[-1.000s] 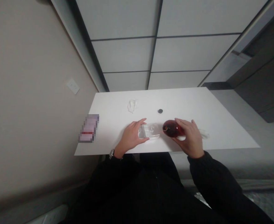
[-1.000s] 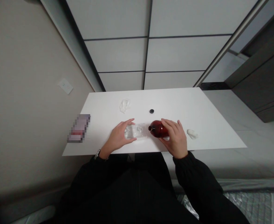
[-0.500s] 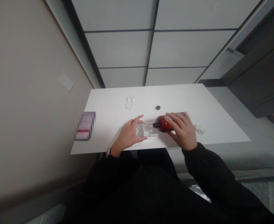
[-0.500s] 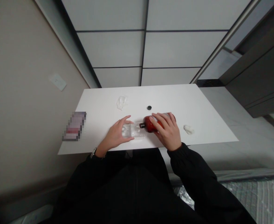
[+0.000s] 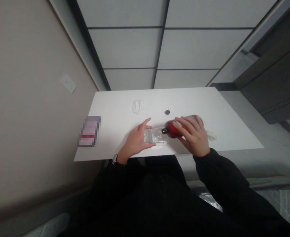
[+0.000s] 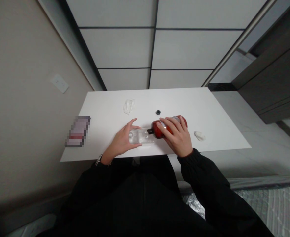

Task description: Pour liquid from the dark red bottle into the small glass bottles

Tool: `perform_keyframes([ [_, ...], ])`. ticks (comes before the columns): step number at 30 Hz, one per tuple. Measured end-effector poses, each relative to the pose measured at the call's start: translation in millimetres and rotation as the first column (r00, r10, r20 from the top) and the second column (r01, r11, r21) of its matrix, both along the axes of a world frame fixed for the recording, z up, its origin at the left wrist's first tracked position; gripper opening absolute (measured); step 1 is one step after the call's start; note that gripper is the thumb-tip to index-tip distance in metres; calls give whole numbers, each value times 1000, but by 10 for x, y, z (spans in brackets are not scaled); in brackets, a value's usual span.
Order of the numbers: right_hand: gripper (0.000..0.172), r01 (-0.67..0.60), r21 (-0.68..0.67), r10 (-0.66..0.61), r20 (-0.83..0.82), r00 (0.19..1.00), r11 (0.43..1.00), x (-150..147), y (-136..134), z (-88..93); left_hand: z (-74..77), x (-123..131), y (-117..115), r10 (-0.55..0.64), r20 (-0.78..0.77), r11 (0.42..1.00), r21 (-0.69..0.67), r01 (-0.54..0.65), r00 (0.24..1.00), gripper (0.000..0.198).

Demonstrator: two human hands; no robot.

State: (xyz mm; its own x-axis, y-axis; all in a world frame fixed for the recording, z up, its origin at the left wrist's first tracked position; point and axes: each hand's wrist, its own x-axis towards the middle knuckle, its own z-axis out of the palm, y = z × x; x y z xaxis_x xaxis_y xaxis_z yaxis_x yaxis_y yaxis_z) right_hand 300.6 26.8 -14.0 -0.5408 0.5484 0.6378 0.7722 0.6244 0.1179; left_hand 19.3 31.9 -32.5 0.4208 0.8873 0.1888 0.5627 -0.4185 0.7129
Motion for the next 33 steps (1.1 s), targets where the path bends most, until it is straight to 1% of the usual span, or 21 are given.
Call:
perform_keyframes([
  [7, 76, 15, -15, -15, 12, 1000, 1000, -5, -4, 10, 9, 3, -7, 5, 8, 1000, -2, -5, 1000, 116],
  [15, 82, 14, -19, -14, 7, 1000, 1000, 1, -5, 13, 11, 6, -12, 0, 12, 1000, -2, 0, 1000, 116],
  [26, 85, 19, -50, -19, -9, 1000, 999, 19, -3, 1, 32, 9, -8, -1, 18, 1000, -2, 1, 1000, 113],
  [33, 82, 31, -32, -31, 16, 999, 999, 31, -2, 34, 13, 3, 5, -7, 9, 1000, -3, 7, 1000, 114],
])
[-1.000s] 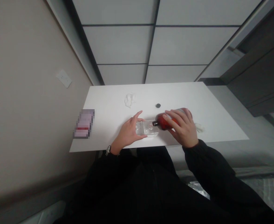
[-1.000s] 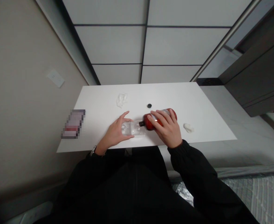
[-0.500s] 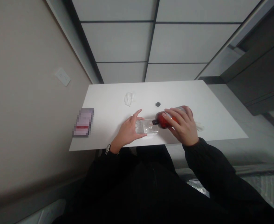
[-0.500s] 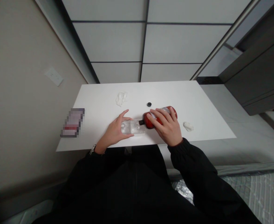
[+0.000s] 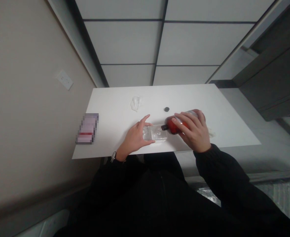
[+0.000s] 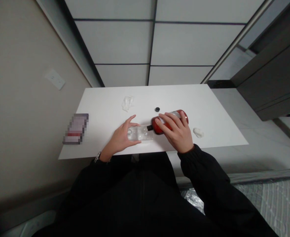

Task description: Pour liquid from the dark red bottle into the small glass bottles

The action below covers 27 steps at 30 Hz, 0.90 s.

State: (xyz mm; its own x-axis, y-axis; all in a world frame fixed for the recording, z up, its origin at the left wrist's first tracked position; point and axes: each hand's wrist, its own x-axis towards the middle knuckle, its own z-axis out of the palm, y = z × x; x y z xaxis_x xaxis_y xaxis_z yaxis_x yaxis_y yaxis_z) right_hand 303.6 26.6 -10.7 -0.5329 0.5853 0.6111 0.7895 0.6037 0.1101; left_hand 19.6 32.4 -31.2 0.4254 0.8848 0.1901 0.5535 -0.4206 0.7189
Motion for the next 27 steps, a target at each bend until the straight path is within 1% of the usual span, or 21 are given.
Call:
perform_keyframes([
  [4, 83, -7, 21, 6, 12, 1000, 1000, 0, 1, 19, -9, -4, -2, 9, -4, 1000, 3, -9, 1000, 114],
  [8, 86, 5, 6, -5, 11, 1000, 1000, 2, -1, 29, -6, -9, -4, 4, -5, 1000, -2, -4, 1000, 114],
  [13, 84, -13, 32, 13, 10, 1000, 999, 13, 11, 36, -3, -13, -7, 6, 0, 1000, 0, -6, 1000, 114],
  [17, 86, -19, 37, 18, 12, 1000, 999, 15, 22, 53, -16, -19, -6, 1, 6, 1000, 7, -1, 1000, 114],
  [27, 90, -11, 52, 8, 53, 999, 999, 25, 23, 97, -21, -25, -3, 0, -6, 1000, 7, 0, 1000, 113],
])
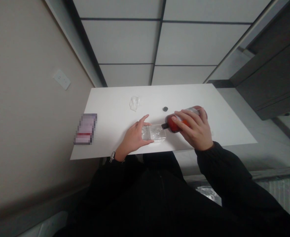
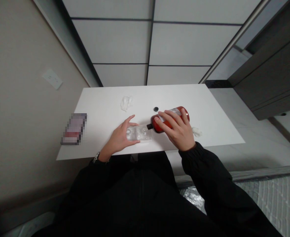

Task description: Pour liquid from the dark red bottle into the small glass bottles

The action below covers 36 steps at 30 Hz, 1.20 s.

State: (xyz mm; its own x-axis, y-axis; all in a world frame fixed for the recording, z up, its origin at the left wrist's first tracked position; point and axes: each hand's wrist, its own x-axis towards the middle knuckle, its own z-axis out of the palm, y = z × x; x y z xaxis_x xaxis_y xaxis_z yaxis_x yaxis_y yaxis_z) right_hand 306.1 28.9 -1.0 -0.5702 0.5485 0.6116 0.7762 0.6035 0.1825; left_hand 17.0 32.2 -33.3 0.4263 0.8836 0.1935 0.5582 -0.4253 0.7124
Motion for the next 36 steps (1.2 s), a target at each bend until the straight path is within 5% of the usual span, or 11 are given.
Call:
perform_keyframes([
  [20, 94, 4, -56, -4, -13, 1000, 998, 34, 16, 25, -9, 8, -1, 2, -4, 1000, 10, -2, 1000, 112],
  [36, 92, -19, 53, 15, 61, 998, 998, 10, 36, 111, -14, 9, 0, -3, -4, 1000, 15, 3, 1000, 112],
])
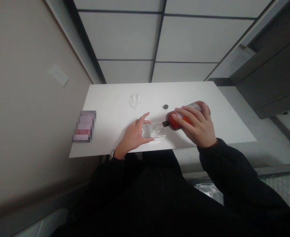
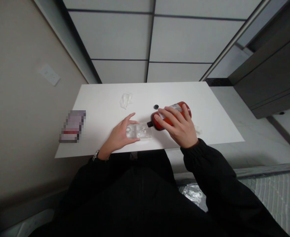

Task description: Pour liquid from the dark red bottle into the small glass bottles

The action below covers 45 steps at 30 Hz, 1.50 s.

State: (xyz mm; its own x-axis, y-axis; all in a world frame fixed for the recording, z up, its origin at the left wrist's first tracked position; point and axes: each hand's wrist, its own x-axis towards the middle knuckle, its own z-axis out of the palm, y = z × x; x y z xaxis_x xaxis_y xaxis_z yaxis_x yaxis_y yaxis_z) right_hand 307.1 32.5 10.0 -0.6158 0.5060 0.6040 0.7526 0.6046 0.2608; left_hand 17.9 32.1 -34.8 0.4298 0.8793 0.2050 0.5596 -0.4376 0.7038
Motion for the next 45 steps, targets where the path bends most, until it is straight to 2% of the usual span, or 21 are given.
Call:
perform_keyframes([
  [11, 75, -19, 20, 18, 11, 1000, 1000, -6, 12, 22, 4, -2, 1, -3, 4, 1000, 7, 3, 1000, 113],
  [21, 85, -39, 1, 39, -1, 999, 999, -20, 20, 47, 9, 1, 0, 0, -3, 1000, 6, 0, 1000, 113],
  [31, 75, -51, 25, 50, 36, 998, 998, -36, 19, 85, 3, 5, -4, 9, -9, 1000, 4, -9, 1000, 113],
  [45, 87, -28, -20, 30, 69, 997, 999, -30, 32, 98, 15, 13, -8, 8, -6, 1000, -7, -8, 1000, 112],
])
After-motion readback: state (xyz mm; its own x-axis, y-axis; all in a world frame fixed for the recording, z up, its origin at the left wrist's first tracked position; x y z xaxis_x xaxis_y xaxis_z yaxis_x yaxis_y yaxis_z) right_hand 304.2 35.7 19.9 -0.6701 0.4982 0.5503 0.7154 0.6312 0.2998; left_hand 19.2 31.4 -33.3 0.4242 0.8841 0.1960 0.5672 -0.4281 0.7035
